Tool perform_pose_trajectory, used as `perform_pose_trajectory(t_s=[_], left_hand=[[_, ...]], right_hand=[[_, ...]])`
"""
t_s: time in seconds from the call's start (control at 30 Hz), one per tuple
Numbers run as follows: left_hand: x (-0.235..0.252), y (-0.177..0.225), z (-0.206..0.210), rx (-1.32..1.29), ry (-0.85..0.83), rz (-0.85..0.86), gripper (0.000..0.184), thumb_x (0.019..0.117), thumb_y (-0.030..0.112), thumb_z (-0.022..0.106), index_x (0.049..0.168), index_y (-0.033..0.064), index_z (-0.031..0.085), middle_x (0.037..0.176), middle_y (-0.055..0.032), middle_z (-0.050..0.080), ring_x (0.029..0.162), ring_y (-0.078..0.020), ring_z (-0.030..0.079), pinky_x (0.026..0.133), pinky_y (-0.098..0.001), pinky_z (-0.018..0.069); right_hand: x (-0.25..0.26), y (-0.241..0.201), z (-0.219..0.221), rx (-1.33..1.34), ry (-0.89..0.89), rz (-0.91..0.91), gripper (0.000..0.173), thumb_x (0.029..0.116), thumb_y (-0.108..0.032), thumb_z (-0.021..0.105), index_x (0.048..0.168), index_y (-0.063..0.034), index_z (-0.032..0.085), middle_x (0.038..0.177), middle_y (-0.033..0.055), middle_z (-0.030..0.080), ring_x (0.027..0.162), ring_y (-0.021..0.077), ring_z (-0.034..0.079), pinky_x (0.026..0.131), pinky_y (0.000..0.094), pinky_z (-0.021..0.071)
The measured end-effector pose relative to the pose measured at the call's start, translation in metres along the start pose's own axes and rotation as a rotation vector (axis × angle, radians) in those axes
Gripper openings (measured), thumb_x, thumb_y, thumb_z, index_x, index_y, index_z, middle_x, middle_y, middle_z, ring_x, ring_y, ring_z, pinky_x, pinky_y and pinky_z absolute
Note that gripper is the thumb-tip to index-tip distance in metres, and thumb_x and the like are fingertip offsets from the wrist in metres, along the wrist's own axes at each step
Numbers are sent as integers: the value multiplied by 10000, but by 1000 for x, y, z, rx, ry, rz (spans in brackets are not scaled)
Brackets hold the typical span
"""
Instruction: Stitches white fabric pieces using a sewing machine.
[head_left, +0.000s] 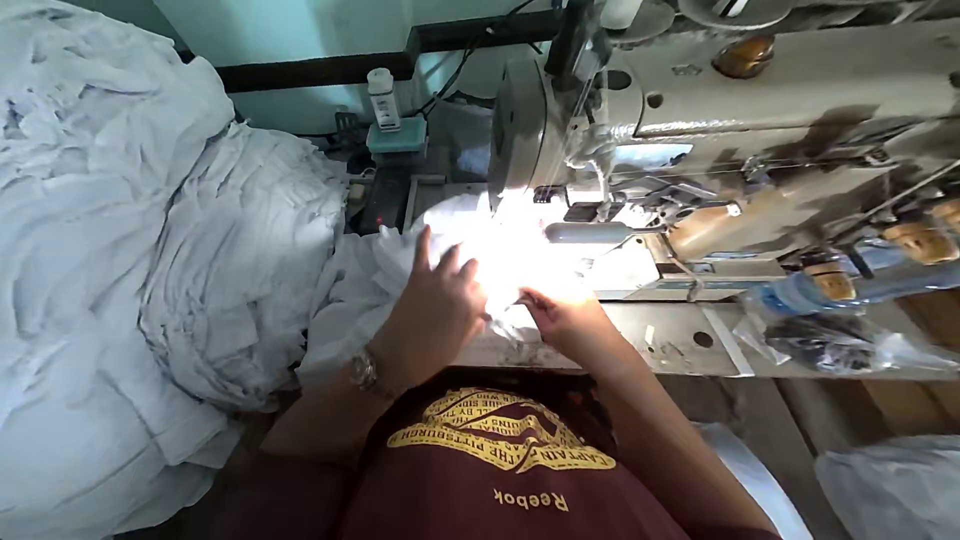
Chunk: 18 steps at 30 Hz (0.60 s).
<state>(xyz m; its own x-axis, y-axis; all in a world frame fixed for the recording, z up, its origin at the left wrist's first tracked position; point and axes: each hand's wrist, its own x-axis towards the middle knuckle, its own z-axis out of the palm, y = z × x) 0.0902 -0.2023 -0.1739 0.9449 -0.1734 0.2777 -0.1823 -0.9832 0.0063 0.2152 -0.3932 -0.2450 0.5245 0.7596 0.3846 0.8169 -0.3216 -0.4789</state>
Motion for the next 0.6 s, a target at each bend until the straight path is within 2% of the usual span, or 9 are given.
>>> perform_pose_trajectory(t_s=[0.03, 0.07, 0.1, 0.17, 0.23, 0.3, 0.37, 0.53, 0.6], left_hand=[[-7, 7, -1, -51, 24, 65, 281, 928, 396, 712, 880, 120, 729, 992, -87, 707, 1125, -327, 647, 1157, -736, 240], [-10, 11, 2, -96, 32, 113, 299, 938, 434, 692, 938, 136, 720, 964, -52, 697, 1048, -273, 668, 1152, -715, 260], [-11, 11, 8, -123, 22, 142, 305, 927, 430, 709, 1021, 140, 707, 989, -42, 694, 1037, -255, 671, 1151, -713, 261], [-8, 2, 25, -137, -1, 146, 297, 901, 276, 765, 1154, 130, 709, 1054, -78, 713, 1125, -322, 655, 1161, -736, 235], [-4, -11, 41, -100, 64, 122, 125, 900, 77, 709, 1018, 105, 737, 962, -93, 722, 1088, -360, 659, 1168, -742, 209], [-2, -16, 40, -64, 106, 110, 69, 898, 66, 684, 894, 115, 732, 895, -75, 692, 1067, -350, 642, 1171, -741, 190], [-2, -13, 35, -57, 103, 103, 84, 890, 77, 695, 832, 125, 730, 874, -79, 686, 1082, -365, 635, 1169, -750, 173], [7, -21, 42, -44, 83, 87, 170, 945, 96, 650, 799, 107, 737, 992, -112, 705, 1181, -359, 608, 1195, -729, 139], [15, -24, 40, -34, 66, 48, 143, 921, 93, 679, 797, 76, 748, 1096, -136, 719, 1261, -365, 584, 1216, -699, 126]], right_hand=[[-7, -2, 3, -27, 18, -55, 182, 964, -98, 602, 995, -78, 779, 845, 130, 730, 748, 303, 720, 669, 515, 592], [-13, -7, 4, -33, 11, -78, 166, 958, -89, 608, 989, -100, 770, 910, 123, 730, 757, 291, 720, 647, 487, 597], [-18, -12, 4, -32, 2, -86, 161, 957, -86, 609, 993, -109, 765, 987, 113, 745, 773, 274, 733, 635, 462, 605], [-26, -21, 0, -35, -13, -73, 154, 970, -108, 611, 1008, -101, 759, 1058, 89, 758, 781, 247, 742, 621, 433, 605], [-28, -26, -6, -63, -2, -58, 157, 971, -153, 613, 980, -82, 752, 941, 94, 748, 698, 245, 718, 567, 422, 579], [-28, -29, -11, -61, 34, -45, 166, 963, -163, 611, 964, -68, 747, 794, 99, 707, 617, 243, 682, 519, 407, 547], [-31, -28, -12, -50, 40, -29, 173, 968, -168, 603, 977, -75, 749, 765, 91, 700, 616, 237, 678, 529, 399, 549], [-23, -19, -8, -89, 35, -33, 194, 989, -155, 575, 977, -73, 750, 725, 92, 685, 591, 250, 669, 514, 421, 536], [-14, -15, -9, -122, 47, -48, 175, 984, -136, 599, 985, -65, 759, 696, 112, 682, 586, 289, 675, 507, 465, 533]])
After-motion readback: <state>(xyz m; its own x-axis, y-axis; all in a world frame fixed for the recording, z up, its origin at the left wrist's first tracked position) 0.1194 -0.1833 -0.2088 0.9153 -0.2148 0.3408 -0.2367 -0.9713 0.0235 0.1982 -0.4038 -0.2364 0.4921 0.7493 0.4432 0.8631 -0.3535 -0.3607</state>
